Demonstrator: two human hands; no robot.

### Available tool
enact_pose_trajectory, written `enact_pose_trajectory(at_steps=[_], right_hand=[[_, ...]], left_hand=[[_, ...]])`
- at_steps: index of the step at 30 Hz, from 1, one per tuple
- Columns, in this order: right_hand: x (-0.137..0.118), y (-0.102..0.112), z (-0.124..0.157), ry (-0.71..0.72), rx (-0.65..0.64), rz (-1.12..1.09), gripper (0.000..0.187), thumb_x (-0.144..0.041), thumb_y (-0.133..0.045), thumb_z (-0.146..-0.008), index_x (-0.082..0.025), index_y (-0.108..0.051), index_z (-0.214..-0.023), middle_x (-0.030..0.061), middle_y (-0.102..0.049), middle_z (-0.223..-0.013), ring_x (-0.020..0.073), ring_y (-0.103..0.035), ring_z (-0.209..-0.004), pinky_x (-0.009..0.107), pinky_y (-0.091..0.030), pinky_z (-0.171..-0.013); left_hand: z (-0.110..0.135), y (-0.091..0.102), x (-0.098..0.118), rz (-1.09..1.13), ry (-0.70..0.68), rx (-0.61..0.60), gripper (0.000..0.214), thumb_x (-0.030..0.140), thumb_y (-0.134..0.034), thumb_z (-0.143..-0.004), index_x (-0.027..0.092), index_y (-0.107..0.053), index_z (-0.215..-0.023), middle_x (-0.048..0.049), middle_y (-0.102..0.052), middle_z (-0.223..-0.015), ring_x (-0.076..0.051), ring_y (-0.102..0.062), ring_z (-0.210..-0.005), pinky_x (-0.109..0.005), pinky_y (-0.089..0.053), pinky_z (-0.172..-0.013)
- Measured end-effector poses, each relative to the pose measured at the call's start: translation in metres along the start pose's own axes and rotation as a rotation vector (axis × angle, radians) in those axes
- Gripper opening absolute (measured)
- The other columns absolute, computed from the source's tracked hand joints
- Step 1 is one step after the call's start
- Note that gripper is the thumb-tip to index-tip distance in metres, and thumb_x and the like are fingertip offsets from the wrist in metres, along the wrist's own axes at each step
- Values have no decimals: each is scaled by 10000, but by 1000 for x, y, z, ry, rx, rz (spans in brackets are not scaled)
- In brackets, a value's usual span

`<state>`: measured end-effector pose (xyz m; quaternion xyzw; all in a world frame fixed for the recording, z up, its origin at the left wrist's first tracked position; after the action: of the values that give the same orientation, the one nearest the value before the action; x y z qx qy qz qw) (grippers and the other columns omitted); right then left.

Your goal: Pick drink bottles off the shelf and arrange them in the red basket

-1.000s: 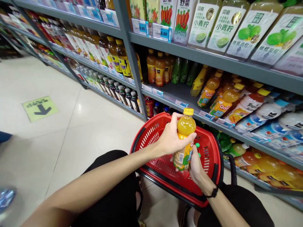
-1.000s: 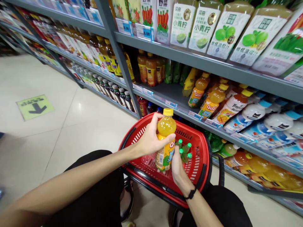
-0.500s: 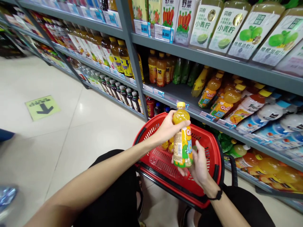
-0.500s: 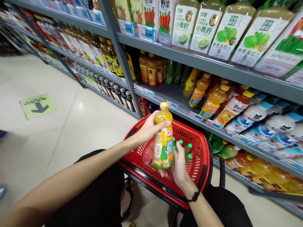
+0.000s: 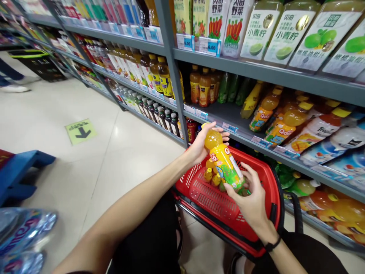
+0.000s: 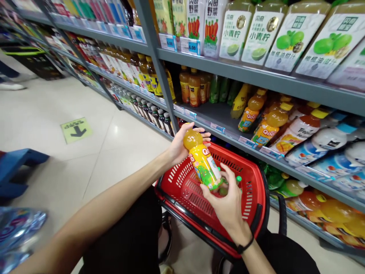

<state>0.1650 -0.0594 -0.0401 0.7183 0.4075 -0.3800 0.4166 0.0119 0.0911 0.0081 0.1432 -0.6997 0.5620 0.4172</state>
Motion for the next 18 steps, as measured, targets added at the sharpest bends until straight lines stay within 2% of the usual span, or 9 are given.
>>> enact_pose_trajectory(at_steps=[3,7,10,13,18], right_hand=[[-12,13,-2,272,129,231,726,-370,-886,-800,-187,-539,-1412,129,-682,-1236,263,-714,-1064,394,-639,-852],[-28,21,-5,633,186,431,663,-227,-853,-851,-153,-530,-1425,150,-650,-1201,281,-671,-1108,450,-625,-899],[-33,22,-7,752,191,509,653,-163,-829,-867,-139,-516,-1440,167,-633,-1216,288,-649,-1146,478,-609,-940],[-28,24,-9,645,193,443,641,-197,-832,-868,-161,-528,-1431,158,-637,-1243,284,-651,-1161,474,-608,-951],[-13,22,-9,269,154,168,684,-349,-881,-805,-197,-558,-1389,129,-649,-1267,272,-682,-1147,385,-636,-872]], left_hand=[[1,1,2,-6,-9,-15,412,523,-729,-815,128,-694,-928,-117,-795,-981,-212,-745,-878,-385,-593,-926],[1,3,0,-30,19,-14,401,516,-715,-813,127,-723,-908,-112,-800,-953,-230,-755,-927,-375,-573,-950],[1,3,-2,-35,33,-11,399,512,-704,-810,132,-728,-928,-119,-801,-977,-263,-752,-992,-417,-558,-988],[2,0,-2,-39,34,3,400,508,-682,-822,128,-726,-942,-120,-800,-987,-261,-748,-998,-405,-549,-994],[4,-4,3,-88,-30,-22,409,495,-627,-860,120,-732,-984,-113,-799,-980,-245,-740,-982,-371,-541,-969]])
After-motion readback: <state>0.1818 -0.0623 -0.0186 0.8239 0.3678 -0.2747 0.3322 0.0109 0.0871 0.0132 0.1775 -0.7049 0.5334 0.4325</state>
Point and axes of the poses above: each hand's wrist, its own z-axis away from the middle knuckle, its own y-axis out of the back of the hand, x = y × z, the point moved 5 cm from there along -z, towards the middle knuckle
